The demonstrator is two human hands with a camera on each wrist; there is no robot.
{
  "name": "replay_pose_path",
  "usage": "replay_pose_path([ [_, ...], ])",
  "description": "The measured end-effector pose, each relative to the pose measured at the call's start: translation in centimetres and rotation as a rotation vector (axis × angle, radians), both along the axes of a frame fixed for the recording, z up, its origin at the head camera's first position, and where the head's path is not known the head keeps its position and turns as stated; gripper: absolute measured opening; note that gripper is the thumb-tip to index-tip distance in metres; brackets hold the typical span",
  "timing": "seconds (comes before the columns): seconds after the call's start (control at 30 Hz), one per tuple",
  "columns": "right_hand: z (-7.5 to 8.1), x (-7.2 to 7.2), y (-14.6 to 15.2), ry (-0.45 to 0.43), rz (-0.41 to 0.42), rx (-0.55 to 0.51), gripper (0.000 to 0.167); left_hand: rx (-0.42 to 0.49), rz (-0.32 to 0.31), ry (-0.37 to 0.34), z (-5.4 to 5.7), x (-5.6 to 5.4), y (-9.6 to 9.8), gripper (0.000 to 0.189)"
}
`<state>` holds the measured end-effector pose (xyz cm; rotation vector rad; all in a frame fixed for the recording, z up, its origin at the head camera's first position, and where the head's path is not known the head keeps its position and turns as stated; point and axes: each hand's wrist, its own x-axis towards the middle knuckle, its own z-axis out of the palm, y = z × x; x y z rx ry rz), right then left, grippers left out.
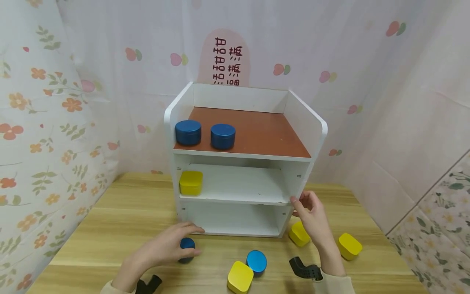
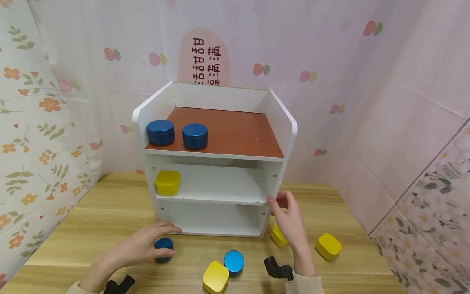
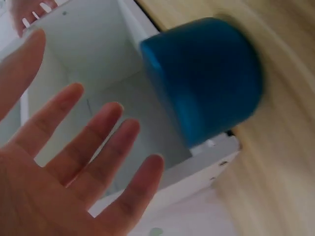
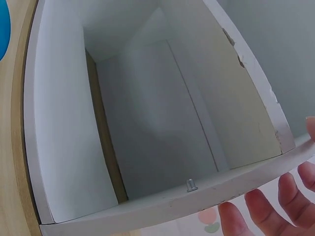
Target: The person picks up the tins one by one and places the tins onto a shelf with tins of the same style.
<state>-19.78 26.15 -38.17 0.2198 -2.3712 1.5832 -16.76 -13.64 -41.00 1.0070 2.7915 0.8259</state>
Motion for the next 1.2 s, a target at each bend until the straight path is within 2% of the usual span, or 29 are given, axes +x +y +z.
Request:
replay_pose_path([
  [0.23, -0.1, 0.0, 0.2, -0.012, 0.000, 0.005, 0.036, -0.006, 0.018, -0.136, -1.5, -0.8, -0.6, 0.056],
  [0.5, 0.0, -0.1, 0.3, 0.005, -0.004, 0.013, 0.036, 0.025, 0.003, -0.238, -2.5, -1.9, -1.6, 0.063],
  [0.73, 0.1, -0.2, 0.3, 0.006, -0.001, 0.007, 0.035, 0.056, -0.020, -0.319, -2.8, -2.6, -2.2, 0.065],
  [0.97, 0.3, -0.3, 0.3, 0.005, 0.006, 0.010, 0.035, 0.080, -0.023, -0.378, -3.1, -2.7, -2.5, 0.068],
  [1.2, 0.1, -0.2, 0.2, -0.008, 0.006, 0.005, 0.036, 0.121, -0.027, -0.496, -3.1, -2.7, -3.1, 0.072],
])
